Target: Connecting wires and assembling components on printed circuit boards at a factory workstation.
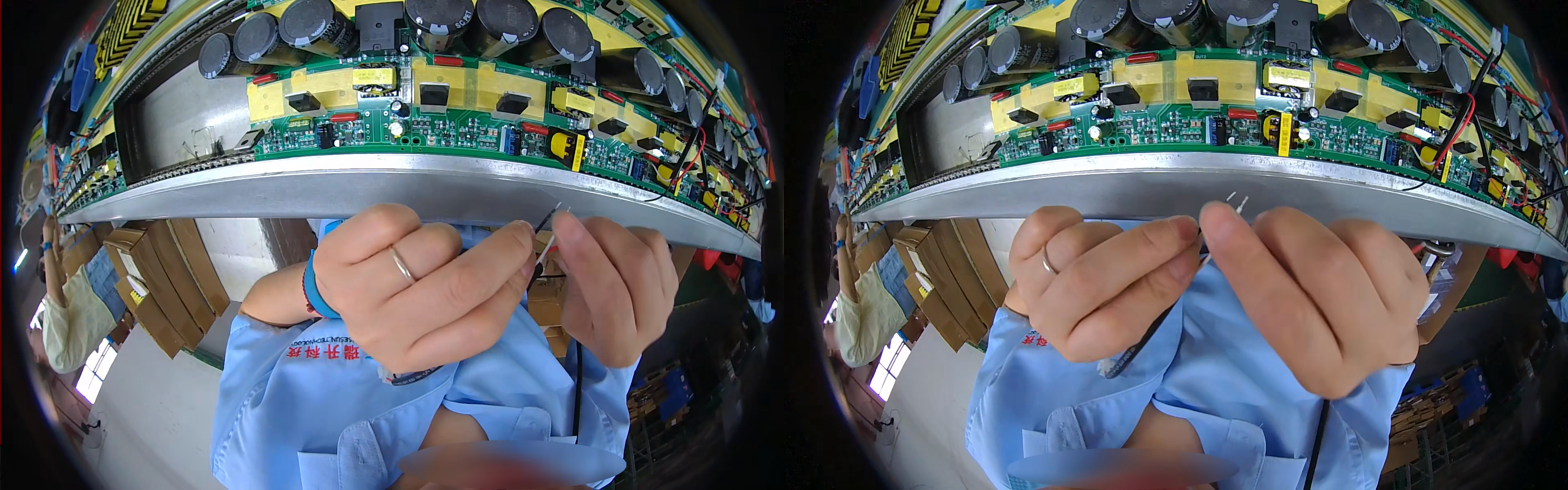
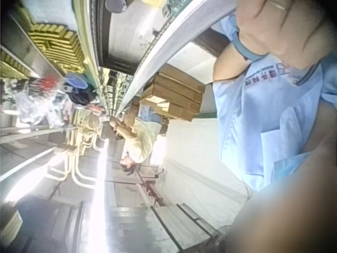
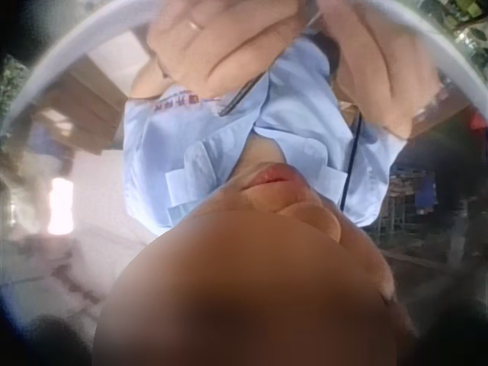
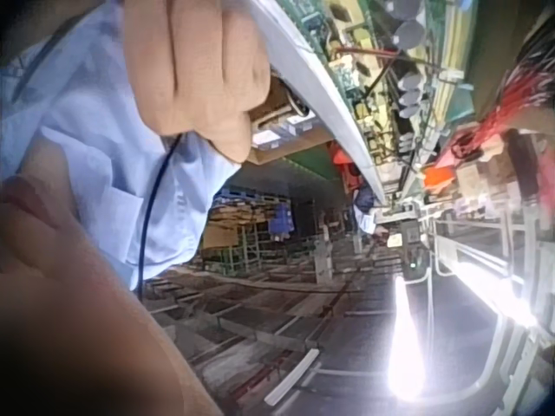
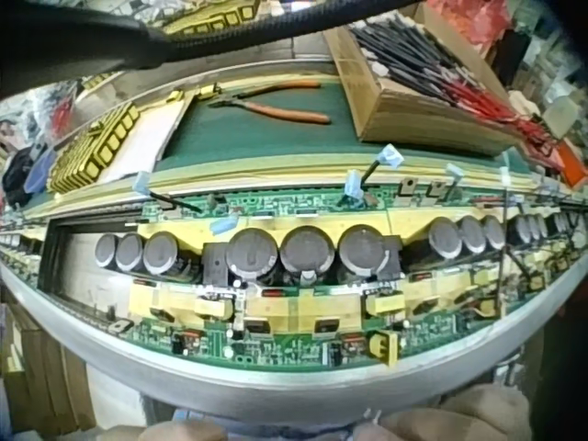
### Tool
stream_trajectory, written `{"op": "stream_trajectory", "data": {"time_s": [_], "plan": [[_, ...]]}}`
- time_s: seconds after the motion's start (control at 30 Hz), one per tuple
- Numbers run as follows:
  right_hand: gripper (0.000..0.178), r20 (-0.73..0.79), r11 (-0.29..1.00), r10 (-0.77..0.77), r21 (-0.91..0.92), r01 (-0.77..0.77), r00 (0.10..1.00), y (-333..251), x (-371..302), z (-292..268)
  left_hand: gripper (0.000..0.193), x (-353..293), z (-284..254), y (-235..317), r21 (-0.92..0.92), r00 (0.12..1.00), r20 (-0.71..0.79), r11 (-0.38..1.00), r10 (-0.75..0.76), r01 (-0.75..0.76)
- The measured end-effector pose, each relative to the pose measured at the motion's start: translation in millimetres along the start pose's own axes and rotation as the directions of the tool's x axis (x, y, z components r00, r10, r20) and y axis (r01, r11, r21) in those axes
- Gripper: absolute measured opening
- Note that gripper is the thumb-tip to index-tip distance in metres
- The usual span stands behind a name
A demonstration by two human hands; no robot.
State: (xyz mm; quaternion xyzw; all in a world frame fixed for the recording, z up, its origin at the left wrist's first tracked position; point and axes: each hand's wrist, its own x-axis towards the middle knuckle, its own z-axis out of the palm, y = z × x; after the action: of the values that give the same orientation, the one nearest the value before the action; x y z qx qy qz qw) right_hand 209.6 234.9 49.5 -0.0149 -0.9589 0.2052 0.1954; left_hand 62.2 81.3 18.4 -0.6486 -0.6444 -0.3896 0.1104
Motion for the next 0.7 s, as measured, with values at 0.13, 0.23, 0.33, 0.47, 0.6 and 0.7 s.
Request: {"op": "stream_trajectory", "data": {"time_s": [0.13, 0.23, 0.33, 0.47, 0.6, 0.7], "plan": [[0.025, -0.036, 0.983, 0.123, 0.143, -0.117, 0.992, -1, -3, 6, 0.027, -2, 3, -1, -0.014, 0.998, -0.052, 0.999, -0.041, 0.04], [0.022, 0.117, 0.864, 0.264, 0.413, -0.289, 0.957, 14, -2, 12, 0.028, -4, 1, -1, -0.091, 0.997, -0.066, 0.995, -0.039, 0.033], [0.026, -0.011, 0.85, 0.195, 0.5, -0.163, 0.981, 29, 2, 18, 0.029, -1, 2, 4, -0.121, 0.999, -0.021, 0.992, -0.039, 0.036], [0.024, 0.012, 0.781, 0.208, 0.6, -0.174, 0.978, 21, 0, 14, 0.028, -4, 6, 1, -0.1, 0.999, -0.04, 0.995, -0.032, 0.028], [0.02, 0.066, 0.652, 0.329, 0.706, -0.278, 0.942, 17, 1, 8, 0.025, -2, 2, 1, -0.103, 1.0, -0.006, 0.995, -0.003, 0.002], [0.017, 0.028, 0.809, 0.216, 0.555, -0.195, 0.976, 17, 5, 3, 0.024, -1, 7, 1, -0.053, 0.999, -0.047, 0.998, -0.025, 0.023]]}}
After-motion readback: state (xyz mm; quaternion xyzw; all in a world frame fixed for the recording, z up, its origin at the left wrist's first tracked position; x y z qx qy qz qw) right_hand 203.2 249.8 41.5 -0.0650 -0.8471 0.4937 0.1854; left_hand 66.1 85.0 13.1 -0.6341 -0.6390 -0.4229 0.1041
